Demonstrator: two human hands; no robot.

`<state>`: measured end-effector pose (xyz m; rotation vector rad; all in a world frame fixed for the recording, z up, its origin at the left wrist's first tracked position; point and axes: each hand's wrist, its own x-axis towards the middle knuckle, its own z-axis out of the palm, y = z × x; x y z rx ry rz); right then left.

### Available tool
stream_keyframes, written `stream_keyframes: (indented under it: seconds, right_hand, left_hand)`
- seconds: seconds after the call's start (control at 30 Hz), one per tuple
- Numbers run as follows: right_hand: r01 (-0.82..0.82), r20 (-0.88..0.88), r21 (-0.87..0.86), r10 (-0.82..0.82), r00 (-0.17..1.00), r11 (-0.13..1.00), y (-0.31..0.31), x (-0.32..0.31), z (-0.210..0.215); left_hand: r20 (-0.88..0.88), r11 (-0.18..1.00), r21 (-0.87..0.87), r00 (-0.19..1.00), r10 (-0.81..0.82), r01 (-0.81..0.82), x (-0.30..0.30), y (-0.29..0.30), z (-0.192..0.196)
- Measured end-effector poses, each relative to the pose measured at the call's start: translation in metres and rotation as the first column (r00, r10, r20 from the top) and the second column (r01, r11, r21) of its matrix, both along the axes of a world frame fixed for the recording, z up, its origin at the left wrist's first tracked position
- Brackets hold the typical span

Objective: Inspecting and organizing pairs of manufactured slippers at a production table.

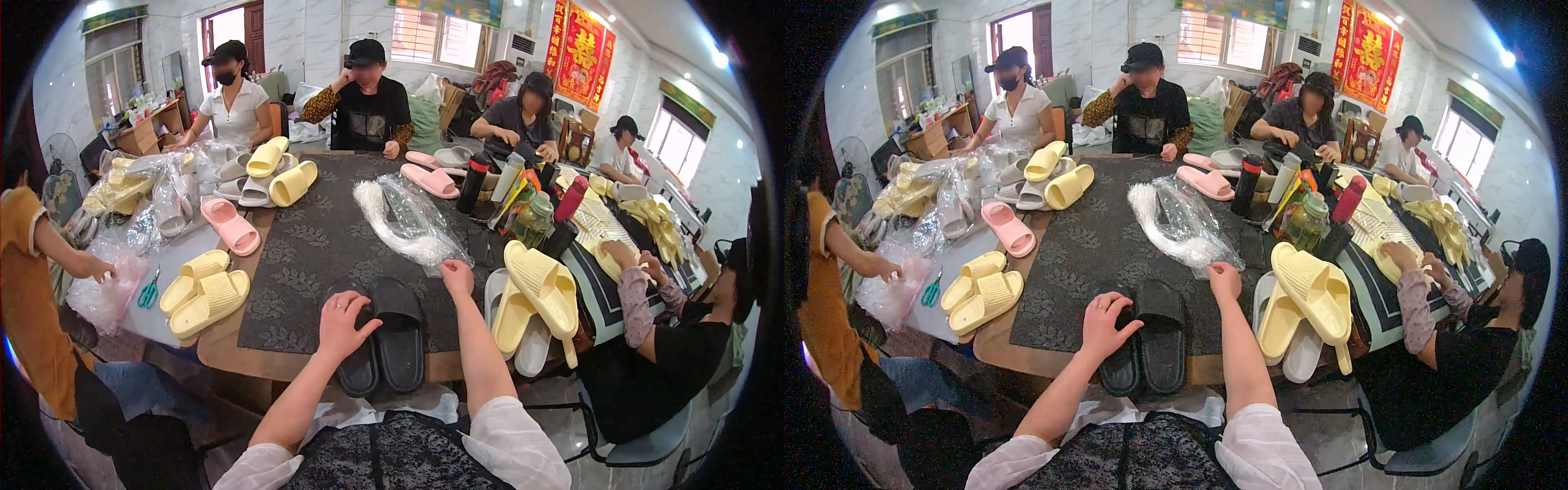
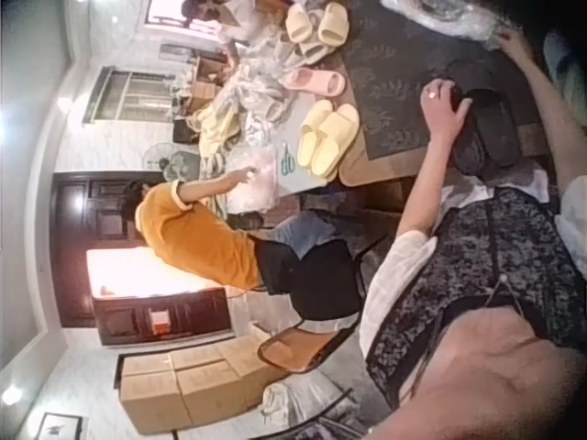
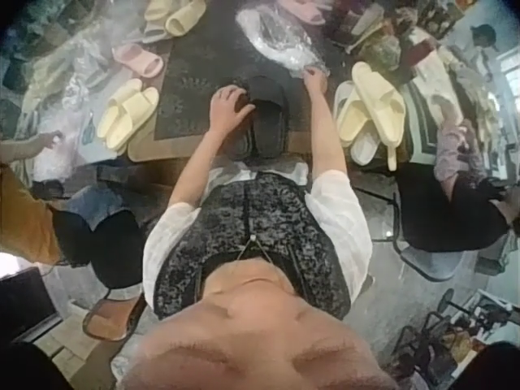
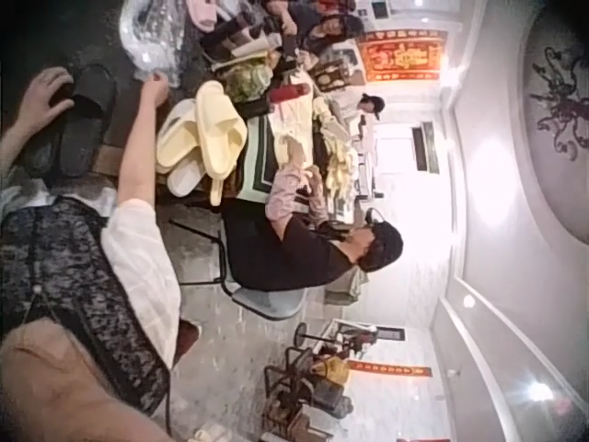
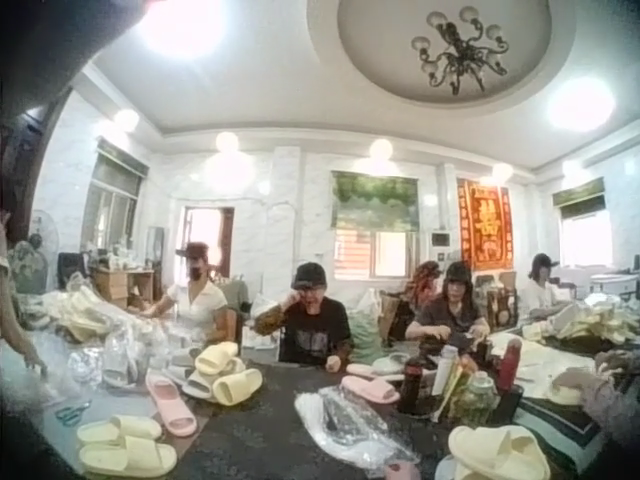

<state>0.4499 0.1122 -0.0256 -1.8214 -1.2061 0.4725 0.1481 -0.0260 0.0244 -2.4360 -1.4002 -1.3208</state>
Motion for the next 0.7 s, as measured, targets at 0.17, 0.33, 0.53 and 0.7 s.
stream_keyframes:
  seconds: [0.17, 0.33, 0.53, 0.7]
  right_hand:
    - [0.086, 0.002, -0.101, -0.086, 0.996, 0.991, 0.018, -0.002, -0.012]
    - [0.117, -0.061, 0.105, -0.112, 0.992, 0.988, 0.023, 0.005, -0.033]
    - [0.097, -0.087, -0.074, -0.103, 0.991, 0.993, 0.028, 0.0, -0.025]
    - [0.111, -0.077, -0.055, -0.116, 0.99, 0.992, 0.022, -0.002, -0.022]
  left_hand:
    - [0.047, 1.0, 0.015, 0.999, -0.005, 0.004, 0.001, 0.002, -0.002]
    - [0.063, 0.999, 0.032, 0.998, -0.009, 0.007, 0.001, 0.001, 0.0]
    - [0.061, 0.999, 0.035, 0.998, -0.003, 0.001, 0.0, 0.0, 0.0]
    - [0.069, 0.999, 0.053, 0.998, 0.0, -0.004, 0.0, -0.001, -0.003]
